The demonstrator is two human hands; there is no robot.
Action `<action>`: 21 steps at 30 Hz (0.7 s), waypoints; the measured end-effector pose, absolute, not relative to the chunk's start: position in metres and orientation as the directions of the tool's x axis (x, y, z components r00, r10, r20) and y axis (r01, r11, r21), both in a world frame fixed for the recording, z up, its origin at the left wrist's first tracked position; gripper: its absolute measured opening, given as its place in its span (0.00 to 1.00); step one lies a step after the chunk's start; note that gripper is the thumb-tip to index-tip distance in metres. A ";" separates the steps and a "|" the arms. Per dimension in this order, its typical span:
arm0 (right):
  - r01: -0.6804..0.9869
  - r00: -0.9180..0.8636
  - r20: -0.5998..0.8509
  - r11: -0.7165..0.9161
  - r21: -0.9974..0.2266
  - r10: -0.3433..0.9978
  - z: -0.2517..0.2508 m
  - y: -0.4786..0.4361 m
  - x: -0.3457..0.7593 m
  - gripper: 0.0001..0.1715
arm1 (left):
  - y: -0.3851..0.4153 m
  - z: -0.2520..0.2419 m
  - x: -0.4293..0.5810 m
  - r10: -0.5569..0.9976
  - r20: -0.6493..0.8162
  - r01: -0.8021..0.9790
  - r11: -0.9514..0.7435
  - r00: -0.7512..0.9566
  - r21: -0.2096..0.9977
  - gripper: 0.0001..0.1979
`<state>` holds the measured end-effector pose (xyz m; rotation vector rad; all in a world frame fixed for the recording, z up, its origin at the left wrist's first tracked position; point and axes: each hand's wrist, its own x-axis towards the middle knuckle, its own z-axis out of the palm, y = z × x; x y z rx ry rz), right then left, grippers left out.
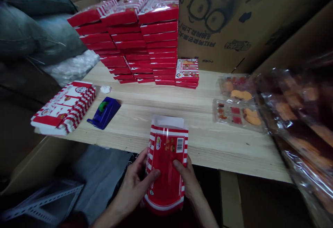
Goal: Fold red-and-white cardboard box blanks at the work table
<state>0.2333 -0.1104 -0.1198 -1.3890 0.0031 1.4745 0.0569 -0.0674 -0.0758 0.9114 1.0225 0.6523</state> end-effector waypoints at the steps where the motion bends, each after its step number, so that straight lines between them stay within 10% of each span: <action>1: -0.650 0.246 -0.716 -0.437 -0.622 0.653 -0.119 -0.111 0.233 0.35 | -0.065 -0.072 0.057 0.802 -0.428 -0.058 0.493 0.416 0.868 0.34; 21: -0.570 -0.057 -0.484 -0.426 -0.702 0.873 -0.104 -0.092 0.261 0.26 | -0.039 -0.095 0.031 0.652 -0.530 -0.050 0.655 0.542 0.754 0.21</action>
